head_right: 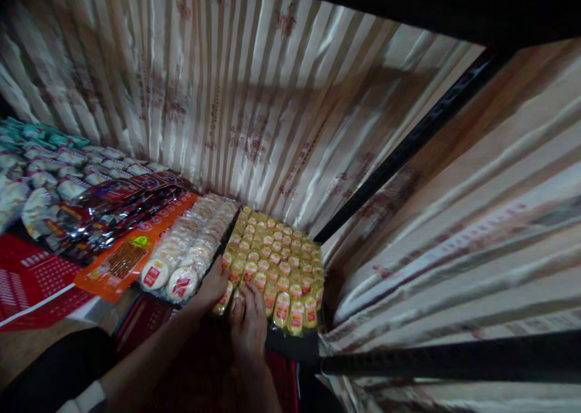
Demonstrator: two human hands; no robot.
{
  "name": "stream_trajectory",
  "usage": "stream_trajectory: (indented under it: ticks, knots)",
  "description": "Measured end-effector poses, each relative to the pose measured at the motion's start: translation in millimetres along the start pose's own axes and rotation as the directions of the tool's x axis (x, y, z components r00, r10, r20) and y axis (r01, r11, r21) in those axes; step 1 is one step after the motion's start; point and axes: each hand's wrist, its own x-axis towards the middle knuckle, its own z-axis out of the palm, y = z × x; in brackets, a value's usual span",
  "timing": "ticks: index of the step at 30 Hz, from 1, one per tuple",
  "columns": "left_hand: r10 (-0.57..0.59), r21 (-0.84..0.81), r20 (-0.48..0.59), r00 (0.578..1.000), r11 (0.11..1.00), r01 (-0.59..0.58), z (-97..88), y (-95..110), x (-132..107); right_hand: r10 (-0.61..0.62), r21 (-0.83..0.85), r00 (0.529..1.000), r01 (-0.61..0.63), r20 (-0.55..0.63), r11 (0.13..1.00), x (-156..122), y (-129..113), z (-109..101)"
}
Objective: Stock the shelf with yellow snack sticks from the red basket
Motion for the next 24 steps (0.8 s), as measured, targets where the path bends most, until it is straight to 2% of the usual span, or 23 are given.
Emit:
stream_trajectory:
  ticks: [3,5,8,10,13,20,24]
  knots:
    - [0.002,0.018,-0.016,1.0,1.0,-0.002,6.2,1.8,-0.3,0.01,-0.022,1.0,-0.01,0.001,1.0,-13.8,5.1,-1.6]
    - [0.033,0.001,-0.083,0.996,0.999,-0.033,10.0,1.1,0.5,0.006,-0.043,1.0,-0.007,-0.01,0.999,-20.3,8.1,-0.9]
    - [0.07,-0.016,-0.169,0.983,0.997,-0.074,14.3,-3.0,2.5,-0.047,-0.057,0.999,0.046,-0.006,0.997,-25.2,10.9,2.4]
    - [0.107,-0.029,-0.181,0.978,0.993,-0.114,16.1,-6.6,4.3,-0.097,-0.066,0.995,0.096,-0.005,0.993,-24.5,11.8,5.1]
    - [0.144,-0.05,-0.172,0.974,0.987,-0.155,17.5,-10.7,7.8,-0.129,-0.116,0.992,0.126,-0.019,0.985,-16.8,12.5,7.9]
    - [0.148,-0.102,-0.154,0.977,0.981,-0.165,17.3,-11.5,21.9,-0.06,-0.146,0.998,0.062,0.018,0.987,13.6,15.3,10.4]
    - [0.169,-0.168,-0.165,0.972,0.966,-0.196,17.2,-13.8,29.9,-0.015,-0.148,0.999,0.023,0.052,0.989,19.0,16.5,18.7]
